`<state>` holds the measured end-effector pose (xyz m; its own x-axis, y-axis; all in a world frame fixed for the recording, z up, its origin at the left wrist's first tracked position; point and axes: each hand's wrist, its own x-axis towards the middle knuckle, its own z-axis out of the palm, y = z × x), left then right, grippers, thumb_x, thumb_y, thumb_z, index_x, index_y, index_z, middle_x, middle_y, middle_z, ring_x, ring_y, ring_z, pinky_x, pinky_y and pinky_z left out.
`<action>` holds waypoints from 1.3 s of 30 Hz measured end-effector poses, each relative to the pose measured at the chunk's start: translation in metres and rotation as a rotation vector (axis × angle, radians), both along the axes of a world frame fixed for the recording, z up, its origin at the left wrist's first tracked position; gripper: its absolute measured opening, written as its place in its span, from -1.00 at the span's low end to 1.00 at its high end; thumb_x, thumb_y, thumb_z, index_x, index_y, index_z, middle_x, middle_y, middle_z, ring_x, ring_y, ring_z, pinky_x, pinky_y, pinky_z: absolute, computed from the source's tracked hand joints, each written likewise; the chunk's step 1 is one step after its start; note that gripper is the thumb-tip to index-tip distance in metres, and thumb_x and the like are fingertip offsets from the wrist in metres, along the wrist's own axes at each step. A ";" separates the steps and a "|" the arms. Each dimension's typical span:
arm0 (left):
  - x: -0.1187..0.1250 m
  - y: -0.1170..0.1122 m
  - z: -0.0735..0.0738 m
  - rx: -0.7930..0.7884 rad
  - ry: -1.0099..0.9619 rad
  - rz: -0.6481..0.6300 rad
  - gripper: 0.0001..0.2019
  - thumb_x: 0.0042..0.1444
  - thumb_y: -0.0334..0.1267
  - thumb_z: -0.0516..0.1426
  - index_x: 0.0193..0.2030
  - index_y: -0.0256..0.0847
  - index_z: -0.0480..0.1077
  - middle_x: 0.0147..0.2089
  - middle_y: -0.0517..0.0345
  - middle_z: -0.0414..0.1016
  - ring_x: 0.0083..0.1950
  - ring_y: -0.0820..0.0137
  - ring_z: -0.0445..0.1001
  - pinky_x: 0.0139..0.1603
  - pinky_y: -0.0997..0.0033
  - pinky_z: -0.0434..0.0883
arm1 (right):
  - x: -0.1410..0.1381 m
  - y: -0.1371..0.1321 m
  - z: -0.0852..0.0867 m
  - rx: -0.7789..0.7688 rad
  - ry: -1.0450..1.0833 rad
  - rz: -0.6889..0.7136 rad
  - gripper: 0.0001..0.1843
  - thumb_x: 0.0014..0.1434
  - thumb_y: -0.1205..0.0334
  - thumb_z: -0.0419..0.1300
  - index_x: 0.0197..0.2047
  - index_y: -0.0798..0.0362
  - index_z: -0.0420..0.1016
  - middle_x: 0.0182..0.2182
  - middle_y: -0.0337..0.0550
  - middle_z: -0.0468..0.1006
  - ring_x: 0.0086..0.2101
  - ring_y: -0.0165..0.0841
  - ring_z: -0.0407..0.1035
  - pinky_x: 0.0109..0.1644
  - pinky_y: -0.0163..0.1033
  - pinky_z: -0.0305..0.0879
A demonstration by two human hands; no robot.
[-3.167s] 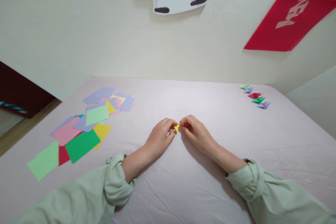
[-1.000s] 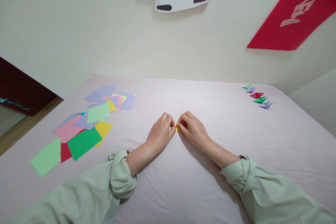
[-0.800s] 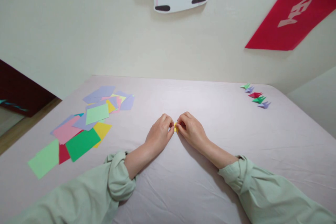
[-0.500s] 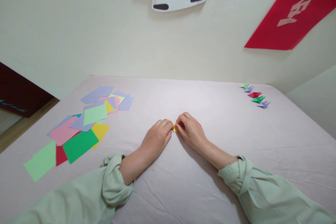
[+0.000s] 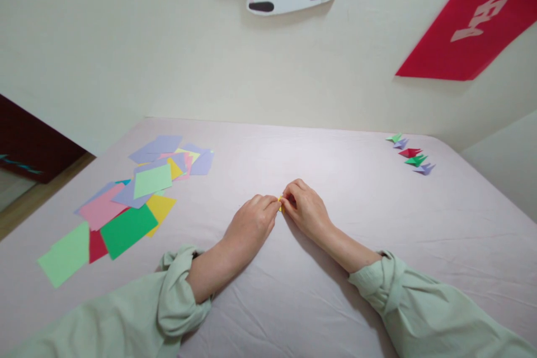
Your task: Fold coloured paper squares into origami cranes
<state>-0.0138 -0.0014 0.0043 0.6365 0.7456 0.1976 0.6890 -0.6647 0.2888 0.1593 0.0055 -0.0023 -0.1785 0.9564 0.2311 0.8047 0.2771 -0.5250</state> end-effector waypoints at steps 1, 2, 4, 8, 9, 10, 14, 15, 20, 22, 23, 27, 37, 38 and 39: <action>0.000 0.000 0.001 -0.004 0.003 0.004 -0.75 0.24 -0.43 0.05 0.04 -0.21 0.36 -0.02 0.03 0.48 0.00 0.25 0.40 0.05 0.17 0.43 | 0.000 0.000 0.000 -0.001 -0.001 0.000 -0.91 0.20 0.37 0.14 -0.35 0.03 0.35 -0.32 -0.16 0.41 -0.32 -0.33 0.31 -0.25 -0.26 0.18; 0.001 -0.001 0.001 -0.008 0.005 0.006 -0.75 0.24 -0.43 0.06 0.04 -0.21 0.36 -0.02 0.03 0.48 0.00 0.24 0.40 0.05 0.17 0.43 | 0.000 0.000 0.000 -0.002 -0.001 0.002 -0.91 0.19 0.38 0.14 -0.35 0.03 0.35 -0.32 -0.16 0.41 -0.32 -0.33 0.31 -0.25 -0.26 0.18; 0.001 -0.001 0.002 -0.012 0.010 0.008 -0.74 0.24 -0.44 0.05 0.05 -0.21 0.36 -0.01 0.02 0.48 0.01 0.24 0.40 0.05 0.16 0.43 | 0.001 0.000 0.000 -0.001 -0.001 0.005 -0.91 0.18 0.39 0.14 -0.35 0.03 0.34 -0.32 -0.16 0.40 -0.32 -0.33 0.30 -0.25 -0.26 0.18; 0.001 -0.001 0.001 -0.006 0.019 0.009 -0.74 0.24 -0.43 0.06 0.06 -0.23 0.37 -0.01 0.02 0.48 0.01 0.24 0.40 0.06 0.17 0.43 | 0.001 0.000 -0.001 0.010 0.005 0.013 -0.91 0.17 0.39 0.13 -0.34 0.03 0.33 -0.33 -0.17 0.39 -0.32 -0.33 0.29 -0.25 -0.25 0.17; 0.001 -0.001 0.001 -0.003 0.020 0.009 -0.74 0.24 -0.43 0.06 0.06 -0.23 0.37 0.00 0.02 0.48 0.01 0.24 0.40 0.06 0.17 0.43 | 0.002 0.000 -0.001 0.013 0.007 0.015 -0.91 0.17 0.40 0.12 -0.34 0.03 0.32 -0.33 -0.17 0.39 -0.32 -0.33 0.29 -0.25 -0.25 0.17; 0.001 -0.001 0.000 0.001 0.021 0.011 -0.74 0.24 -0.43 0.06 0.05 -0.23 0.37 0.00 0.02 0.48 0.01 0.24 0.40 0.05 0.17 0.43 | 0.002 0.000 -0.001 0.015 0.010 0.017 -0.91 0.17 0.40 0.12 -0.34 0.03 0.32 -0.33 -0.17 0.39 -0.33 -0.33 0.29 -0.26 -0.25 0.17; 0.001 -0.001 0.001 0.017 0.031 0.016 -0.75 0.26 -0.41 0.04 0.05 -0.22 0.37 0.02 0.03 0.49 0.01 0.23 0.40 0.05 0.17 0.42 | 0.003 -0.001 -0.001 0.016 0.035 0.026 -0.90 0.15 0.42 0.11 -0.32 0.02 0.31 -0.33 -0.18 0.39 -0.32 -0.32 0.28 -0.25 -0.26 0.17; 0.001 -0.002 0.001 0.020 0.035 0.013 -0.75 0.26 -0.40 0.04 0.06 -0.22 0.37 0.03 0.03 0.49 0.01 0.23 0.40 0.05 0.17 0.41 | 0.003 -0.002 -0.001 0.014 0.044 0.030 -0.89 0.14 0.43 0.11 -0.31 0.02 0.31 -0.33 -0.18 0.39 -0.32 -0.32 0.28 -0.25 -0.26 0.17; 0.001 -0.001 0.001 0.032 0.042 -0.006 -0.73 0.27 -0.40 0.04 0.08 -0.21 0.36 0.08 0.04 0.49 0.03 0.23 0.40 0.05 0.17 0.40 | 0.005 -0.004 0.000 0.007 0.073 0.045 -0.87 0.15 0.44 0.09 -0.29 0.02 0.32 -0.33 -0.18 0.39 -0.31 -0.32 0.28 -0.23 -0.25 0.19; 0.001 -0.001 0.001 0.032 0.045 -0.013 -0.72 0.26 -0.41 0.04 0.08 -0.20 0.36 0.08 0.03 0.48 0.03 0.23 0.40 0.05 0.17 0.39 | 0.006 -0.005 0.000 0.009 0.062 0.056 -0.86 0.16 0.45 0.09 -0.26 0.02 0.35 -0.31 -0.17 0.40 -0.30 -0.32 0.29 -0.22 -0.25 0.20; 0.000 0.000 0.001 0.033 0.046 -0.015 -0.71 0.25 -0.41 0.04 0.09 -0.20 0.35 0.09 0.03 0.48 0.03 0.23 0.40 0.05 0.17 0.39 | 0.006 -0.006 0.001 0.010 0.053 0.063 -0.85 0.16 0.45 0.09 -0.24 0.02 0.36 -0.29 -0.16 0.40 -0.29 -0.32 0.29 -0.22 -0.25 0.20; -0.001 0.001 0.001 0.017 0.058 -0.021 -0.69 0.24 -0.43 0.04 0.11 -0.19 0.34 0.08 0.05 0.49 0.04 0.24 0.40 0.06 0.19 0.39 | 0.006 -0.006 0.001 0.003 0.018 0.090 -0.80 0.19 0.45 0.10 -0.17 0.01 0.44 -0.21 -0.13 0.43 -0.24 -0.31 0.32 -0.16 -0.23 0.23; -0.003 0.003 0.002 -0.020 -0.028 -0.028 -0.68 0.23 -0.44 0.04 0.10 -0.16 0.35 0.07 0.03 0.49 0.06 0.25 0.41 0.10 0.15 0.40 | 0.005 -0.006 0.002 0.021 -0.042 0.099 -0.78 0.19 0.47 0.09 -0.15 0.03 0.47 -0.18 -0.08 0.46 -0.18 -0.27 0.34 -0.09 -0.19 0.26; -0.004 0.004 0.002 -0.022 -0.037 -0.027 -0.67 0.22 -0.45 0.03 0.11 -0.15 0.35 0.08 0.04 0.49 0.07 0.26 0.41 0.11 0.15 0.39 | 0.005 -0.006 0.002 0.019 -0.044 0.099 -0.76 0.19 0.48 0.09 -0.15 0.03 0.47 -0.18 -0.08 0.46 -0.18 -0.27 0.34 -0.09 -0.19 0.27; -0.004 0.004 0.002 -0.026 -0.040 -0.027 -0.66 0.22 -0.46 0.03 0.11 -0.15 0.35 0.09 0.04 0.48 0.08 0.26 0.40 0.12 0.15 0.39 | 0.005 -0.006 0.003 0.016 -0.046 0.100 -0.75 0.19 0.49 0.09 -0.14 0.02 0.47 -0.18 -0.08 0.47 -0.18 -0.27 0.34 -0.09 -0.19 0.27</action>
